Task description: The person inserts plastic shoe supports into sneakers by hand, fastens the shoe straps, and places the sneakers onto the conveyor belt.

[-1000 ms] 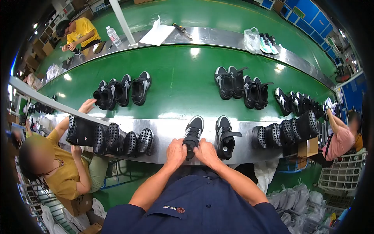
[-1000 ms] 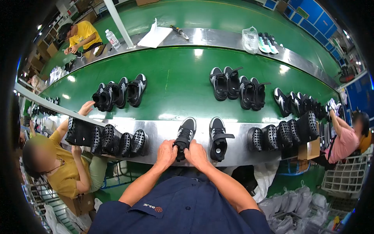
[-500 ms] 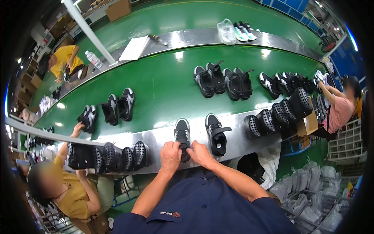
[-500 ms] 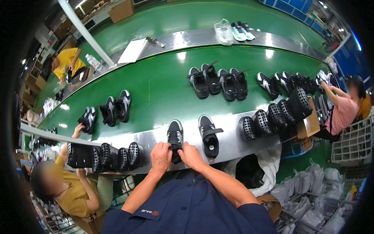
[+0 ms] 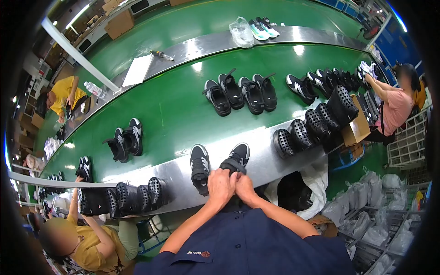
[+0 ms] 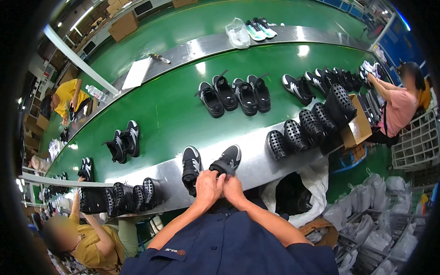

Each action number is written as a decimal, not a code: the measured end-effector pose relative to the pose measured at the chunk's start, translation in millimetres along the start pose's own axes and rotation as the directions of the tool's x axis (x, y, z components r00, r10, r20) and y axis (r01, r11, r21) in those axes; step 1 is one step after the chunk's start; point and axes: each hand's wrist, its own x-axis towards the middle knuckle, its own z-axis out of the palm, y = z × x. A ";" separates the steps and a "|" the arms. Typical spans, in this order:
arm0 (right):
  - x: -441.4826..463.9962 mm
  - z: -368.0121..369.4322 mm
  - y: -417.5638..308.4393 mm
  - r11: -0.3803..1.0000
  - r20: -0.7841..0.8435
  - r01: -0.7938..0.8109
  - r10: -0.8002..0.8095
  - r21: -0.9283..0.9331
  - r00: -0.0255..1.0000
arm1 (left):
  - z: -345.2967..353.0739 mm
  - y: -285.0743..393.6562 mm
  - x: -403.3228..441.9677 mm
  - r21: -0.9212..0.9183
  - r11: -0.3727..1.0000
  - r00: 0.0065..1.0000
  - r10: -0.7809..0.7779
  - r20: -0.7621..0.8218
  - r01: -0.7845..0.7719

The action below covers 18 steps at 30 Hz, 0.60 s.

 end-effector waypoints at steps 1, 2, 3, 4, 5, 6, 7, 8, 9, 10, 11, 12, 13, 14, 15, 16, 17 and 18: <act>-15.5 -9.0 -23.2 0.995 0.015 0.056 -0.057 0.077 0.998 | 6.4 -2.6 0.8 0.027 0.999 0.992 0.042 -0.121 -0.039; -11.7 -7.0 -17.5 0.996 0.003 0.075 -0.075 0.042 0.997 | 12.7 -4.8 1.5 0.002 1.000 0.986 0.010 -0.168 -0.010; -7.5 -4.2 -12.8 0.996 -0.008 0.092 -0.092 0.008 0.996 | 14.0 -3.2 1.8 -0.038 0.998 0.983 -0.050 -0.177 0.044; -4.0 -3.1 -8.3 0.993 -0.020 0.113 -0.114 -0.029 0.993 | 15.1 -1.4 3.4 -0.079 0.992 0.976 -0.109 -0.187 0.096; -1.9 -4.4 -3.0 0.992 0.033 0.114 -0.113 -0.044 0.993 | 21.1 -3.9 4.6 -0.077 0.993 0.975 -0.100 -0.198 0.086; 0.0 -7.4 -5.0 0.993 0.037 0.110 -0.108 -0.046 0.993 | 26.3 -7.5 4.9 -0.075 0.994 0.973 -0.092 -0.210 0.078; -1.0 -8.5 -5.9 0.994 0.046 0.099 -0.097 -0.048 0.994 | 30.0 -12.2 0.1 -0.071 0.995 0.972 -0.088 -0.216 0.074; -1.8 -9.4 -7.0 0.994 0.057 0.093 -0.090 -0.052 0.994 | 32.9 -17.7 -5.0 -0.057 0.997 0.981 -0.069 -0.180 0.060; -1.2 -9.3 -4.8 0.993 0.054 0.105 -0.102 -0.050 0.993 | 30.1 -19.0 -6.6 -0.042 0.998 0.988 -0.051 -0.148 0.046; 1.1 -8.1 -2.4 0.992 0.048 0.121 -0.118 -0.046 0.992 | 27.4 -21.0 -5.8 -0.027 0.999 0.993 -0.031 -0.117 0.028; 3.9 -7.4 -0.5 0.990 0.039 0.136 -0.135 -0.042 0.990 | 25.8 -22.1 -3.6 -0.035 0.999 0.996 -0.044 -0.073 0.042; 6.8 -4.4 5.6 0.988 0.036 0.150 -0.149 -0.026 0.988 | 20.4 -20.7 -2.1 -0.040 0.999 0.999 -0.024 -0.024 0.023; 11.5 -1.5 12.1 0.986 0.032 0.165 -0.165 -0.012 0.986 | 14.3 -18.7 1.1 -0.047 0.999 1.000 -0.003 0.024 0.005; 14.1 0.1 20.1 0.984 0.028 0.178 -0.178 0.002 0.984 | 10.4 -18.2 2.4 -0.056 0.998 0.997 0.016 0.075 -0.012; 12.7 -5.3 21.6 0.981 0.108 0.185 -0.189 0.051 0.976 | 11.2 -19.1 6.0 -0.028 0.999 0.998 0.023 0.066 -0.021; 13.5 -13.5 22.7 0.977 0.185 0.190 -0.206 0.099 0.961 | 12.1 -18.8 7.8 -0.054 0.996 0.994 -0.065 0.084 0.070; 13.8 -21.2 23.6 0.971 0.261 0.190 -0.223 0.147 0.939 | 13.5 -17.9 9.6 -0.078 0.984 0.983 -0.153 0.106 0.161; 9.9 -31.4 19.2 0.967 0.205 0.086 -0.137 0.240 0.969 | 11.9 -15.0 10.6 -0.102 0.962 0.962 -0.240 0.130 0.254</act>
